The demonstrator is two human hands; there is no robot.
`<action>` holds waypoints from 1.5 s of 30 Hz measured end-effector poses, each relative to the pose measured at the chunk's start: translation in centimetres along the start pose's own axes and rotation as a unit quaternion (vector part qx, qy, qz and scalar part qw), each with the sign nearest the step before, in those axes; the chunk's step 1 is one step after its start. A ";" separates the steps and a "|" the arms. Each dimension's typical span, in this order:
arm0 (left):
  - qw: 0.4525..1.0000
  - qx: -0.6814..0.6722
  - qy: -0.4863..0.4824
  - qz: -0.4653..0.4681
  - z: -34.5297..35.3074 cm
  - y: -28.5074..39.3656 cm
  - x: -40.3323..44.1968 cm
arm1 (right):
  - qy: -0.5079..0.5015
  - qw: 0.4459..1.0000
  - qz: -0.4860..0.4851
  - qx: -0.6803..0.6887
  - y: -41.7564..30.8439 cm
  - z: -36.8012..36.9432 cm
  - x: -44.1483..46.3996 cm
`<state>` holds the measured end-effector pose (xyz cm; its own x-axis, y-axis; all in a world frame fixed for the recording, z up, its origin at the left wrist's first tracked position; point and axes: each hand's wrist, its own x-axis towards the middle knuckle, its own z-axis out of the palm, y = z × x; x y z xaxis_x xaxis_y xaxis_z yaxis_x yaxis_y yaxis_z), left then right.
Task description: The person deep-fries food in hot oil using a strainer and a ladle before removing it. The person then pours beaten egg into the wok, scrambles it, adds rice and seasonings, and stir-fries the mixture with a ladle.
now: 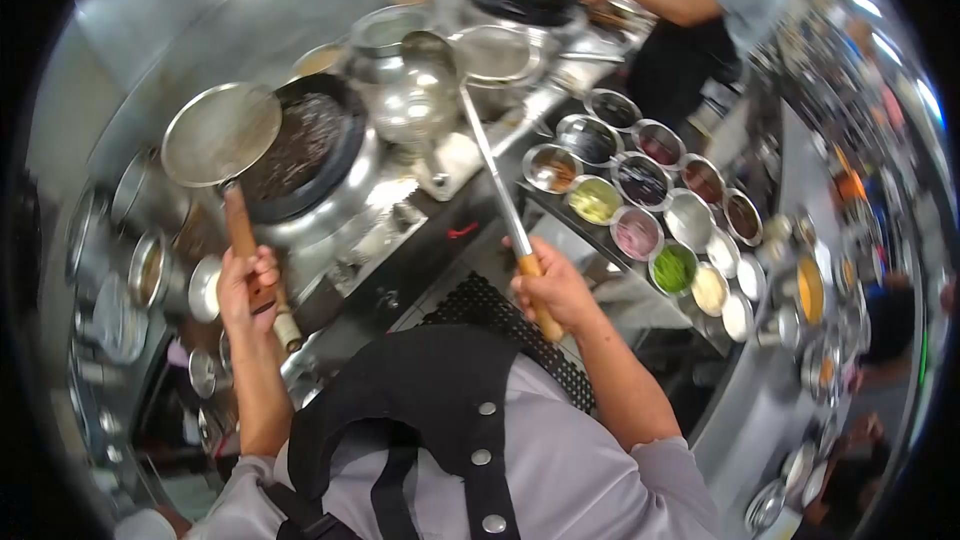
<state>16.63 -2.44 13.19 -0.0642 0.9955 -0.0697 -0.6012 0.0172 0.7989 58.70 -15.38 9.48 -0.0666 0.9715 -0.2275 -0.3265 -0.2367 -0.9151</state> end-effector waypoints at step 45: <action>0.924 -0.071 -0.140 -0.349 29.9 -23.7 13.9 | 0.015 0.988 0.027 0.150 -12.0 -12.1 27.3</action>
<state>53.77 13.82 11.12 0.5754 0.7321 -0.3646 -0.5176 0.6712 0.5307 72.21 13.86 10.19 -0.0653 0.9556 -0.2872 -0.5881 -0.2694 -0.7626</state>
